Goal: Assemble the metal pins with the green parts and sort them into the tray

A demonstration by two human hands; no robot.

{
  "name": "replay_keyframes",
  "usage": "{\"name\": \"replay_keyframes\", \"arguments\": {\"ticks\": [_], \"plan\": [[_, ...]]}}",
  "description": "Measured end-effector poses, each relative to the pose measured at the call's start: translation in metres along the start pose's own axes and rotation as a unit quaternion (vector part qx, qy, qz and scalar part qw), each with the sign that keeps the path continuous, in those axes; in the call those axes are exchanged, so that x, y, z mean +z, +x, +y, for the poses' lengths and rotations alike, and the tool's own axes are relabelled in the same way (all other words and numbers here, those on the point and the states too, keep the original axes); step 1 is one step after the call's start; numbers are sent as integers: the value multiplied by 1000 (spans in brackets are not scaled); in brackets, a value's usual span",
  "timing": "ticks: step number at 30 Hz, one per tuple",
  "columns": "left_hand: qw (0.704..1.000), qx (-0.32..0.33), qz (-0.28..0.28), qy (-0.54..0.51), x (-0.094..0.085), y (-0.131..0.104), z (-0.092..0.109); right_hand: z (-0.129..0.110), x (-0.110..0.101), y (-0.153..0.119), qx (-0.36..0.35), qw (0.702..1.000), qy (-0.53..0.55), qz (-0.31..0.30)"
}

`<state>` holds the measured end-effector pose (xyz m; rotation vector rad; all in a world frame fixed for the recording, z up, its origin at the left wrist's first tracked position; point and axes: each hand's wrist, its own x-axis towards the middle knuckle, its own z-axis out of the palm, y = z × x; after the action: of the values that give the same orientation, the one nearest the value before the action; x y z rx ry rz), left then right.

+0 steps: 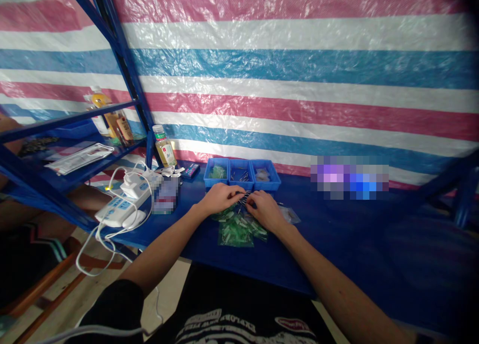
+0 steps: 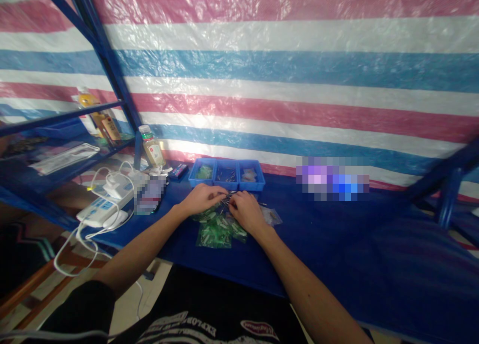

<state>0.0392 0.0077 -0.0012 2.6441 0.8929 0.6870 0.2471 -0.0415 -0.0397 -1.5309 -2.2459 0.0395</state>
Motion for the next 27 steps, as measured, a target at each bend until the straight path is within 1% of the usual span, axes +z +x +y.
{"name": "replay_keyframes", "arguments": {"ticks": [15, 20, 27], "plan": [[1000, 4, 4, 3, 1, 0, -1, 5, 6, -1, -4, 1000, -24, -5], [1000, 6, -1, 8, 0, 0, 0, 3, 6, -1, -5, 1000, -22, -4], [1000, 10, 0, 16, 1, 0, -1, 0, 8, -1, 0, 999, -50, -4]]}}
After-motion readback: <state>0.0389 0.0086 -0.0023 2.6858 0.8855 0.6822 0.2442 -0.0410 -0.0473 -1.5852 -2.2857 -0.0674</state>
